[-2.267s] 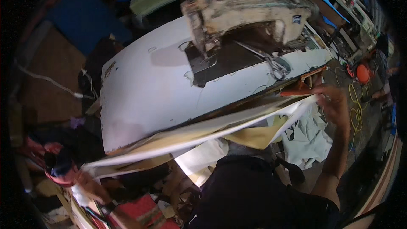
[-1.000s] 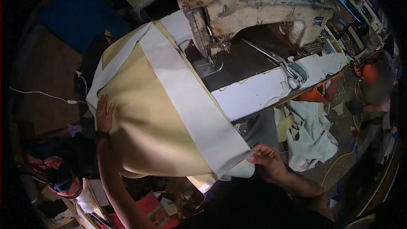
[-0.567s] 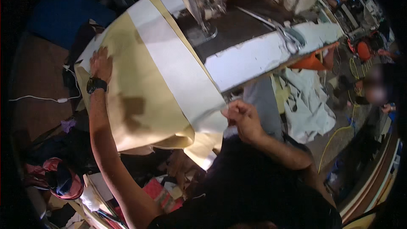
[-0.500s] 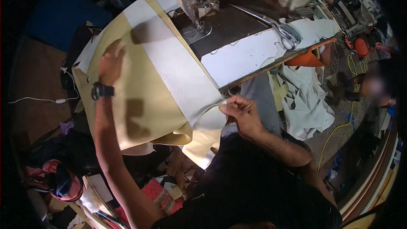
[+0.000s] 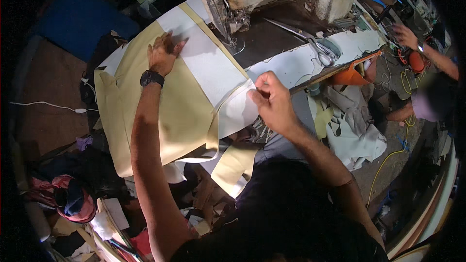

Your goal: The recorder is sewing together pieces of upholstery fabric using an industrial sewing machine in a workshop.

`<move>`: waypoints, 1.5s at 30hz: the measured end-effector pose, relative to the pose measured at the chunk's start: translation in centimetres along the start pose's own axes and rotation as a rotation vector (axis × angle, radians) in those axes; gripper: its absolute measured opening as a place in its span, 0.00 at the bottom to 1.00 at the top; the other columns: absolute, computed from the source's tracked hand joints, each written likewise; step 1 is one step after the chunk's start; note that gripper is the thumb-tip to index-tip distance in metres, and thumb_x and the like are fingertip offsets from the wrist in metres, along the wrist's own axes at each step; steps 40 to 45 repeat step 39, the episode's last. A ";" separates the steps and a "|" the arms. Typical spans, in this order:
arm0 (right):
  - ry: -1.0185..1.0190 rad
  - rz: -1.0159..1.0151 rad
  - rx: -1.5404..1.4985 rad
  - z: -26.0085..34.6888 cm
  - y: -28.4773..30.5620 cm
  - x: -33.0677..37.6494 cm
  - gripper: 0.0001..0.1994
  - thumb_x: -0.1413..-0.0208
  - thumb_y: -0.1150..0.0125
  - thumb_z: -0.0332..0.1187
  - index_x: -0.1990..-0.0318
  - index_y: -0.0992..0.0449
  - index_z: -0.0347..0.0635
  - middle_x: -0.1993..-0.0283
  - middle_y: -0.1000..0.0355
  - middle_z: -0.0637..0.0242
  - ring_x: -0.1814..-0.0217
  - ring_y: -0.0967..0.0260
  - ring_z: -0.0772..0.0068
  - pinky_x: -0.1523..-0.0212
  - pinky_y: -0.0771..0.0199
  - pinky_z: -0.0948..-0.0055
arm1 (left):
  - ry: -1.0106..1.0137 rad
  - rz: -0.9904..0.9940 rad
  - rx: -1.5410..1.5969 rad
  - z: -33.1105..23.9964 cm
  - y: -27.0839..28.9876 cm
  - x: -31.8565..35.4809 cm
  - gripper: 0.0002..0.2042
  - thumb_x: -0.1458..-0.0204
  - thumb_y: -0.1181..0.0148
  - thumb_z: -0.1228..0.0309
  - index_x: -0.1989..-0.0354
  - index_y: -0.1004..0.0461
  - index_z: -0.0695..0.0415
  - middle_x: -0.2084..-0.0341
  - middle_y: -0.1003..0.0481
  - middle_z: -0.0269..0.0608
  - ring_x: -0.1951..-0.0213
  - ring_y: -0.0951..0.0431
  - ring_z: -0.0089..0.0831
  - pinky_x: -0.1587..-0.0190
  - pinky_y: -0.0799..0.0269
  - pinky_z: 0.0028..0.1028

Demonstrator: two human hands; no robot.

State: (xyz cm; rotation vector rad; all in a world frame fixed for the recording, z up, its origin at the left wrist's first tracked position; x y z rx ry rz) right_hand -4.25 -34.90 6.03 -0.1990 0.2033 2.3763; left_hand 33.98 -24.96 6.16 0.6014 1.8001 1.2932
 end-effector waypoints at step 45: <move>0.448 0.503 0.798 0.4 5.2 -3.3 0.13 0.42 0.39 0.33 0.50 0.17 0.51 0.62 0.28 0.61 0.54 0.25 0.57 0.55 0.22 0.56 | 0.062 0.287 0.126 -3.6 15.7 20.1 0.18 0.46 0.30 0.59 0.53 0.22 0.56 0.53 0.19 0.51 0.52 0.17 0.45 0.51 0.24 0.38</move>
Point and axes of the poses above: each hand's wrist, its own x-axis away from the middle knuckle, its own y-axis out of the back of the hand, z = x × y, the point moved 1 cm from there along -x, towards the middle knuckle
